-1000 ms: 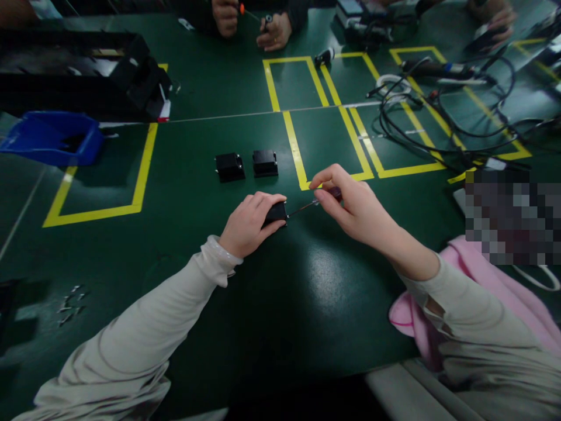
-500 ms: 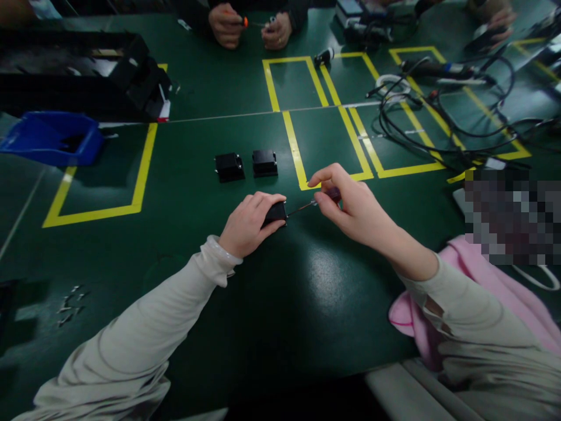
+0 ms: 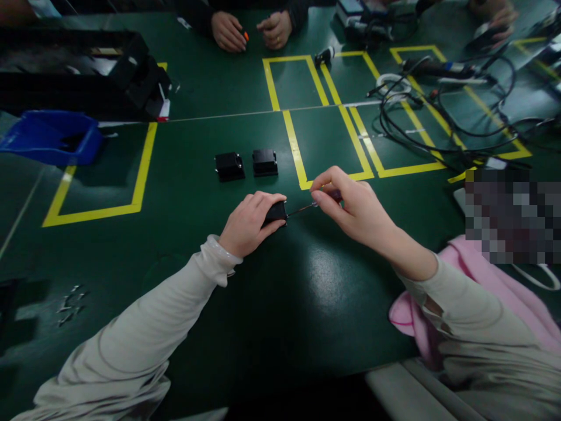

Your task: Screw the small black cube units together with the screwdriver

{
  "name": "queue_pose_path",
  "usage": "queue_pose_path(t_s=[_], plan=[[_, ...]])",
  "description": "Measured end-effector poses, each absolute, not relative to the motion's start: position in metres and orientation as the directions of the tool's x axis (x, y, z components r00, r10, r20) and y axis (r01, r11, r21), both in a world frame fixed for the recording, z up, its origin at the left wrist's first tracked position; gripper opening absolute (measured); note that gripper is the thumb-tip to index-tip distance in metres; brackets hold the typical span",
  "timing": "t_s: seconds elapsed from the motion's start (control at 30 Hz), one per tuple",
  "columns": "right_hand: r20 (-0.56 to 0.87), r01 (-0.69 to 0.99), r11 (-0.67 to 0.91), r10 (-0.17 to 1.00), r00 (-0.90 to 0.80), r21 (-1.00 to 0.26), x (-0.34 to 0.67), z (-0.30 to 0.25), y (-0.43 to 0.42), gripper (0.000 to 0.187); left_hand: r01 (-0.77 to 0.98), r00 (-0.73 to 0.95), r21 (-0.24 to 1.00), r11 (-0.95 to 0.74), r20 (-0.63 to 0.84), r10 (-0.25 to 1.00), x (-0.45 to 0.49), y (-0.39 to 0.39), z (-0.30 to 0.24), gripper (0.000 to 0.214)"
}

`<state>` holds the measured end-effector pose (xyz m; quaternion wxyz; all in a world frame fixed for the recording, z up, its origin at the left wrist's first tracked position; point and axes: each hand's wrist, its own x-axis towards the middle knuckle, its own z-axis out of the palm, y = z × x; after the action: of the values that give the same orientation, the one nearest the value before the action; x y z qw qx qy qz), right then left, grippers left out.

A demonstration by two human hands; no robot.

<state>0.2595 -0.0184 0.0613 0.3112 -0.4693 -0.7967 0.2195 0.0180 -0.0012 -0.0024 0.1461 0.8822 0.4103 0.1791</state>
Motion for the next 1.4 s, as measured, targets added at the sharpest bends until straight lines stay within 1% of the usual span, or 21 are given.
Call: queue_pose_path(t_s=[0.1,0.37,0.43,0.47,0.57,0.67,0.73,0.83,0.9,1.0,1.1,1.23,1.3,1.4], plan=[[0.279,0.619,0.468,0.881,-0.382,-0.631,0.2591,0.0621,-0.0193,0.007,0.67,0.599,0.406,-0.621,0.198,0.776,0.0181,-0.0012,-0.0025,0.042],[0.273,0.611,0.46,0.884,-0.379,-0.644,0.2583,0.0648,-0.0212,0.028,0.676,0.595,0.405,-0.616,0.192,0.78,0.0184,-0.0011,-0.0011,0.042],[0.282,0.614,0.462,0.885,-0.372,-0.64,0.2583,0.0646,-0.0209,0.03,0.676,0.594,0.408,-0.614,0.19,0.781,0.0183,-0.0011,-0.0009,0.042],[0.283,0.618,0.461,0.885,-0.37,-0.637,0.2583,0.0645,-0.0208,0.027,0.677,0.594,0.408,-0.613,0.189,0.782,0.0183,-0.0011,-0.0009,0.042],[0.255,0.64,0.445,0.893,-0.371,-0.626,0.2583,0.0645,-0.0206,0.012,0.676,0.596,0.401,-0.618,0.194,0.779,0.0182,-0.0011,-0.0008,0.042],[0.234,0.653,0.441,0.894,-0.383,-0.616,0.2584,0.0646,-0.021,0.012,0.673,0.601,0.397,-0.624,0.198,0.774,0.0183,-0.0011,-0.0011,0.042],[0.261,0.647,0.463,0.884,-0.389,-0.606,0.2584,0.0638,-0.0213,0.01,0.674,0.601,0.395,-0.624,0.199,0.774,0.0183,-0.0011,-0.0014,0.042],[0.318,0.633,0.501,0.865,-0.389,-0.59,0.2584,0.0608,-0.0212,0.016,0.677,0.599,0.389,-0.624,0.201,0.775,0.0182,-0.001,-0.0021,0.043],[0.341,0.627,0.511,0.859,-0.381,-0.587,0.2585,0.0586,-0.0207,0.015,0.677,0.6,0.388,-0.626,0.202,0.774,0.0181,-0.0008,-0.0026,0.043],[0.332,0.628,0.501,0.865,-0.375,-0.596,0.2589,0.0575,-0.0198,0.009,0.67,0.603,0.392,-0.631,0.209,0.77,0.018,-0.0004,-0.0029,0.043],[0.299,0.633,0.484,0.874,-0.383,-0.604,0.2595,0.0592,-0.0192,0.015,0.669,0.602,0.395,-0.63,0.21,0.771,0.018,-0.0003,-0.0029,0.043],[0.306,0.626,0.486,0.873,-0.38,-0.61,0.2597,0.0612,-0.0191,0.006,0.673,0.602,0.39,-0.628,0.205,0.772,0.018,-0.0005,-0.0026,0.044],[0.317,0.627,0.489,0.872,-0.374,-0.606,0.2594,0.061,-0.019,0.007,0.673,0.604,0.387,-0.63,0.203,0.771,0.0181,-0.0006,-0.0024,0.043],[0.333,0.632,0.489,0.872,-0.359,-0.601,0.2589,0.0604,-0.0189,0.004,0.677,0.602,0.386,-0.627,0.2,0.773,0.0183,-0.0007,-0.0022,0.043]])
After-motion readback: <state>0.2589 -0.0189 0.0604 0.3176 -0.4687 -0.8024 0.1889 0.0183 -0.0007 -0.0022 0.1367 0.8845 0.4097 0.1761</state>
